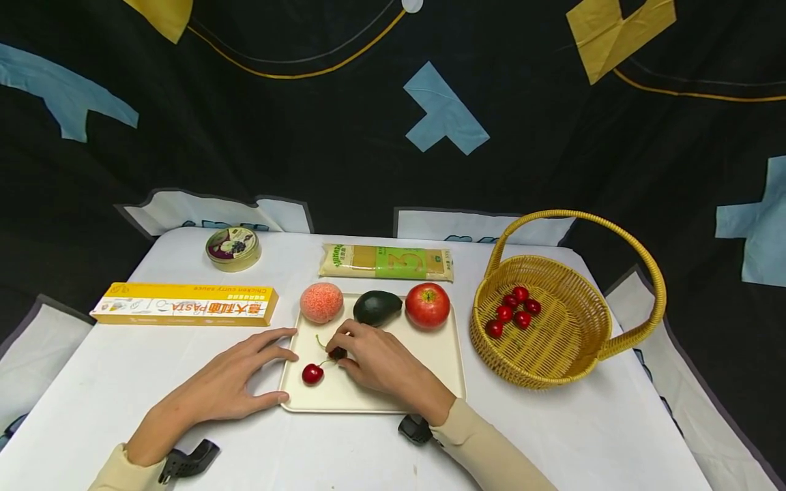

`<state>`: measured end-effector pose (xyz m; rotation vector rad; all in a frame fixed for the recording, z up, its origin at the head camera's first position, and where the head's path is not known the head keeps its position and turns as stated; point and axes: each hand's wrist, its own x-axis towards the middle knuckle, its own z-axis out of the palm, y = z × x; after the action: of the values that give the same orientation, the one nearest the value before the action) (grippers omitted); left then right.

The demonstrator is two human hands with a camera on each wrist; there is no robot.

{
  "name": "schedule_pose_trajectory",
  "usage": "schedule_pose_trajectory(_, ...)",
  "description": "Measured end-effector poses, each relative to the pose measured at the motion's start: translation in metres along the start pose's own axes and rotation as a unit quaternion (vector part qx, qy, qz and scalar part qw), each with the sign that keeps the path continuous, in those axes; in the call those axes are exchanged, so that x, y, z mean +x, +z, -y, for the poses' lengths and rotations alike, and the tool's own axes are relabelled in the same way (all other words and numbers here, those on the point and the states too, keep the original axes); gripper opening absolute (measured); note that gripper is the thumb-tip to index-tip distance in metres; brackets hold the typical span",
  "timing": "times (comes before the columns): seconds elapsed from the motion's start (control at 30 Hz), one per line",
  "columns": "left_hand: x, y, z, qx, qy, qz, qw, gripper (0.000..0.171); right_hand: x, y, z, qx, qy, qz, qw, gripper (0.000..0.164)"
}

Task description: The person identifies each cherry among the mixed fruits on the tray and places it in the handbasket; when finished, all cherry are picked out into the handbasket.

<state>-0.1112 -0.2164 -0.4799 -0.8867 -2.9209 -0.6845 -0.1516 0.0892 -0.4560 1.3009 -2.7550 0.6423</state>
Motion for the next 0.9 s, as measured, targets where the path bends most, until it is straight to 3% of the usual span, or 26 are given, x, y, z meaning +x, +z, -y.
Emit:
schedule_pose_trajectory(0.2, -0.001, 0.000, 0.000, -0.001, -0.001, 0.003, 1.0000, 0.051, -0.001, 0.002, -0.002, 0.036, 0.017, 0.005, 0.999, 0.021)
schedule_pose_trajectory(0.47, 0.000, -0.001, 0.002, 0.004, 0.011, -0.004, 0.9999, 0.051, -0.001, -0.005, 0.000, 0.031, 0.017, -0.009, 0.999, 0.021)
schedule_pose_trajectory(0.7, -0.001, -0.003, 0.003, 0.005, 0.013, -0.008, 0.9999, 0.052, -0.003, -0.023, 0.002, 0.040, 0.000, -0.033, 0.999, 0.024)
schedule_pose_trajectory(0.9, 0.000, -0.002, 0.001, -0.002, 0.008, -0.002, 1.0000, 0.052, -0.013, -0.042, -0.007, 0.043, 0.013, -0.059, 0.997, 0.026)
